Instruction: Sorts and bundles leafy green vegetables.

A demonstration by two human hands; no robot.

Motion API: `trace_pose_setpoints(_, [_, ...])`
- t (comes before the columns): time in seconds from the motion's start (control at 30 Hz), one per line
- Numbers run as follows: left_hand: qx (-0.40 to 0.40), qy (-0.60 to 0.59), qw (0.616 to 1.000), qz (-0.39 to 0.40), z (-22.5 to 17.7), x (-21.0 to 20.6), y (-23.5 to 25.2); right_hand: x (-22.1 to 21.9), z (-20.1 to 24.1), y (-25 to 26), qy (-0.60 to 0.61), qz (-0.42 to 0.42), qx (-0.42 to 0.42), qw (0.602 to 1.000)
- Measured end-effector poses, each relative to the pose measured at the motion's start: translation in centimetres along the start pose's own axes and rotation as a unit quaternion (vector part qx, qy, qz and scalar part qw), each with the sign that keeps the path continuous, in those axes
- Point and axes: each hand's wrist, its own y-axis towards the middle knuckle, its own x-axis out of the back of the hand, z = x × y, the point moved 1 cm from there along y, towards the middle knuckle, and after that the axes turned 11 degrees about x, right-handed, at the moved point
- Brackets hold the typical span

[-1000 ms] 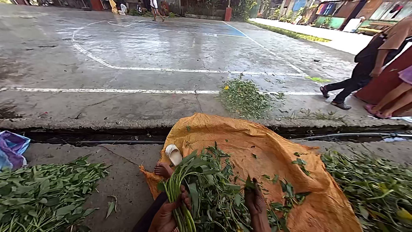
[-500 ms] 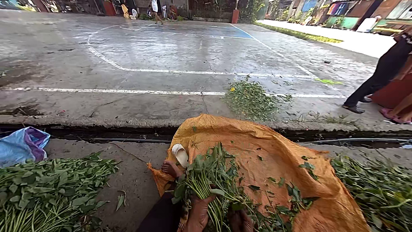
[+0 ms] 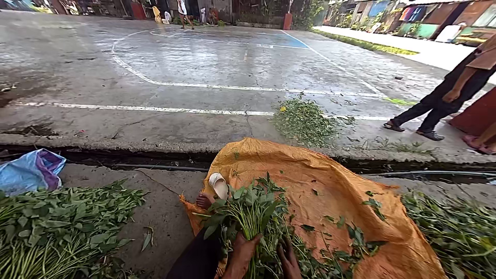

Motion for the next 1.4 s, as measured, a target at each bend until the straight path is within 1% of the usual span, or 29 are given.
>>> trace_pose_setpoints(0.03, [0.012,0.011,1.0,0.013,0.2,-0.1,0.0,-0.2,0.6,0.0,-0.004,0.071,0.027,0.997])
trace_pose_setpoints(0.07, [0.03,0.021,0.999,0.025,0.5,-0.2,0.0,-0.5,1.3,0.0,-0.003,0.131,0.031,0.991])
trace_pose_setpoints(0.1, [0.048,0.03,0.998,0.036,0.8,-0.4,-0.1,-1.1,2.1,0.0,0.004,0.163,0.019,0.986])
trace_pose_setpoints(0.13, [0.063,0.036,0.996,0.044,1.1,-0.6,-0.2,-1.8,2.8,0.1,0.021,0.161,0.004,0.987])
trace_pose_setpoints(0.17, [0.069,0.04,0.996,0.046,1.4,-0.7,-0.2,-2.4,3.2,0.2,0.043,0.129,-0.008,0.991])
trace_pose_setpoints(0.27, [0.073,0.056,0.995,0.043,1.9,-1.0,-0.2,-4.7,3.2,1.0,0.078,-0.065,-0.006,0.995])
trace_pose_setpoints(0.33, [0.062,0.076,0.995,0.037,2.0,-1.1,-0.2,-5.4,2.7,0.9,0.041,-0.141,0.009,0.989])
trace_pose_setpoints(0.37, [0.055,0.082,0.995,0.034,2.2,-1.1,-0.1,-5.2,2.5,0.5,-0.014,-0.151,0.012,0.988])
trace_pose_setpoints(0.4, [0.05,0.088,0.995,0.024,2.4,-0.9,0.1,-4.9,2.2,0.0,-0.095,-0.137,0.015,0.986])
trace_pose_setpoints(0.43, [0.049,0.09,0.995,0.011,2.5,-0.7,0.4,-4.3,2.0,-0.7,-0.191,-0.09,0.007,0.978])
trace_pose_setpoints(0.47, [0.047,0.089,0.995,-0.003,2.5,-0.5,0.7,-3.4,1.8,-1.3,-0.275,-0.014,-0.014,0.961])
trace_pose_setpoints(0.5, [0.045,0.088,0.995,-0.012,2.3,-0.2,1.1,-2.6,1.2,-1.7,-0.337,0.059,-0.037,0.939])
trace_pose_setpoints(0.53, [0.039,0.091,0.995,-0.019,2.0,0.1,1.4,-1.9,0.4,-1.9,-0.379,0.108,-0.056,0.917])
trace_pose_setpoints(0.57, [0.036,0.104,0.994,-0.021,1.9,0.4,1.6,-1.2,-0.5,-2.1,-0.405,0.127,-0.057,0.904])
trace_pose_setpoints(0.63, [0.04,0.152,0.987,-0.014,2.0,0.6,1.9,-0.3,-0.9,-2.0,-0.412,0.11,-0.007,0.904])
trace_pose_setpoints(0.7, [0.053,0.207,0.977,0.005,2.2,0.3,1.5,-0.2,0.2,-1.3,-0.397,0.05,0.109,0.91])
trace_pose_setpoints(0.77, [0.066,0.241,0.968,0.027,2.4,0.0,1.2,-0.5,1.8,0.5,-0.409,0.028,0.197,0.891])
trace_pose_setpoints(0.8, [0.067,0.252,0.965,0.035,2.7,-0.1,1.2,-0.6,2.5,1.3,-0.421,0.045,0.21,0.881])
trace_pose_setpoints(0.9, [0.069,0.246,0.966,0.048,2.8,-0.1,1.1,-0.7,3.9,2.6,-0.472,0.126,0.195,0.851])
trace_pose_setpoints(0.97, [0.071,0.25,0.963,0.067,2.5,0.1,1.0,-0.5,3.9,2.6,-0.473,0.158,0.183,0.847])
trace_pose_setpoints(1.03, [0.083,0.23,0.965,0.099,2.2,0.4,0.8,0.4,3.8,2.6,-0.449,0.15,0.131,0.871])
trace_pose_setpoints(1.1, [0.091,0.163,0.977,0.107,1.3,1.0,0.9,2.6,3.9,2.7,-0.476,0.079,0.025,0.875])
trace_pose_setpoints(1.17, [0.059,0.065,0.994,0.061,0.0,2.4,1.1,6.1,2.8,3.0,-0.517,-0.043,-0.047,0.853])
trace_pose_setpoints(1.2, [0.027,0.008,0.999,0.022,-0.9,3.2,1.1,7.9,2.2,3.2,-0.524,-0.083,-0.071,0.845])
trace_pose_setpoints(1.23, [-0.008,-0.047,0.999,-0.022,-1.8,4.1,1.2,9.1,1.8,3.3,-0.525,-0.102,-0.092,0.84])
trace_pose_setpoints(1.27, [-0.049,-0.093,0.992,-0.07,-2.7,4.8,1.3,9.5,1.7,3.4,-0.522,-0.111,-0.094,0.84])
trace_pose_setpoints(1.33, [-0.121,-0.161,0.966,-0.163,-4.2,5.8,1.7,7.7,2.1,3.6,-0.492,-0.08,-0.022,0.867])
trace_pose_setpoints(1.37, [-0.145,-0.185,0.951,-0.203,-4.8,6.2,1.7,5.9,2.1,3.9,-0.458,-0.031,0.008,0.888])
trace_pose_setpoints(1.4, [-0.163,-0.203,0.937,-0.235,-5.2,6.5,1.4,3.7,1.6,4.4,-0.414,0.038,0.019,0.909])
